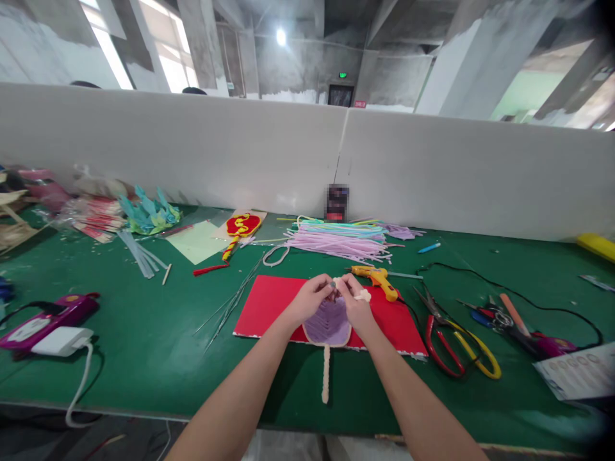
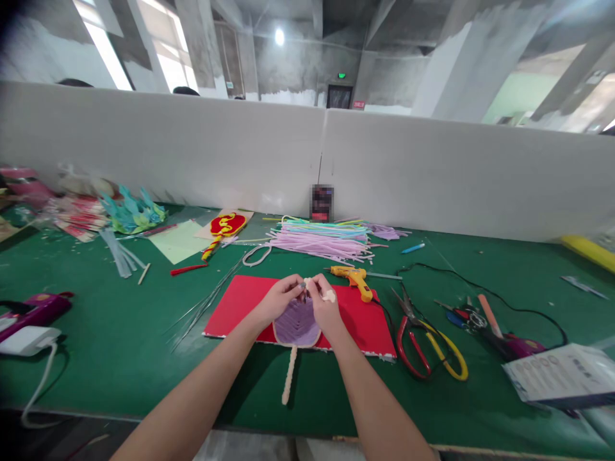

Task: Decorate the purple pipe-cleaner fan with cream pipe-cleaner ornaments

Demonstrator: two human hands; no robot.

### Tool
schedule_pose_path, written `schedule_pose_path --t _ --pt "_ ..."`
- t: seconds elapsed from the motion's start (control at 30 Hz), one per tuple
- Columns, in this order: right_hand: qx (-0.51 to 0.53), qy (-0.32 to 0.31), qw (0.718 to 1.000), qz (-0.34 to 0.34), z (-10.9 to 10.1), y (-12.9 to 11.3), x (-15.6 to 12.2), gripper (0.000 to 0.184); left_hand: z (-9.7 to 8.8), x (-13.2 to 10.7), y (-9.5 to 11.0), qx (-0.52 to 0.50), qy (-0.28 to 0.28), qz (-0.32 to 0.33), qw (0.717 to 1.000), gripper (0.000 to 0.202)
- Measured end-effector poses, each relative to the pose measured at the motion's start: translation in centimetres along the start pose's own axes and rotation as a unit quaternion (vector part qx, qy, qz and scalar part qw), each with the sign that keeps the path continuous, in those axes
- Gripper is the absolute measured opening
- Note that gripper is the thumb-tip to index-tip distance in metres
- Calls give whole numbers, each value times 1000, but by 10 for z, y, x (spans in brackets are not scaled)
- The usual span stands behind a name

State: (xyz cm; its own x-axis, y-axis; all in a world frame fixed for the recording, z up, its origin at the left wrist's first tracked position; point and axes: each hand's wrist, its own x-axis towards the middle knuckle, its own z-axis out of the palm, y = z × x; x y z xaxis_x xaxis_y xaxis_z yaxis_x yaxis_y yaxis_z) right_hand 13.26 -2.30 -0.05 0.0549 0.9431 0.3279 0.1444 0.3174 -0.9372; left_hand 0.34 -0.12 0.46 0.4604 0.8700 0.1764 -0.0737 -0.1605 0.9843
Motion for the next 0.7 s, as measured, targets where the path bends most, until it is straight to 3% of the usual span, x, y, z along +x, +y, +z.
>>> schedule_pose_path --t 0.3,0.7 --pt "17 -20 1000 17 -2 5 3 26 0 1 -4 -36 2 -25 999 27" --pt "27 -20 999 22 -2 6 3 26 0 3 -5 -38 -5 -4 999 21"
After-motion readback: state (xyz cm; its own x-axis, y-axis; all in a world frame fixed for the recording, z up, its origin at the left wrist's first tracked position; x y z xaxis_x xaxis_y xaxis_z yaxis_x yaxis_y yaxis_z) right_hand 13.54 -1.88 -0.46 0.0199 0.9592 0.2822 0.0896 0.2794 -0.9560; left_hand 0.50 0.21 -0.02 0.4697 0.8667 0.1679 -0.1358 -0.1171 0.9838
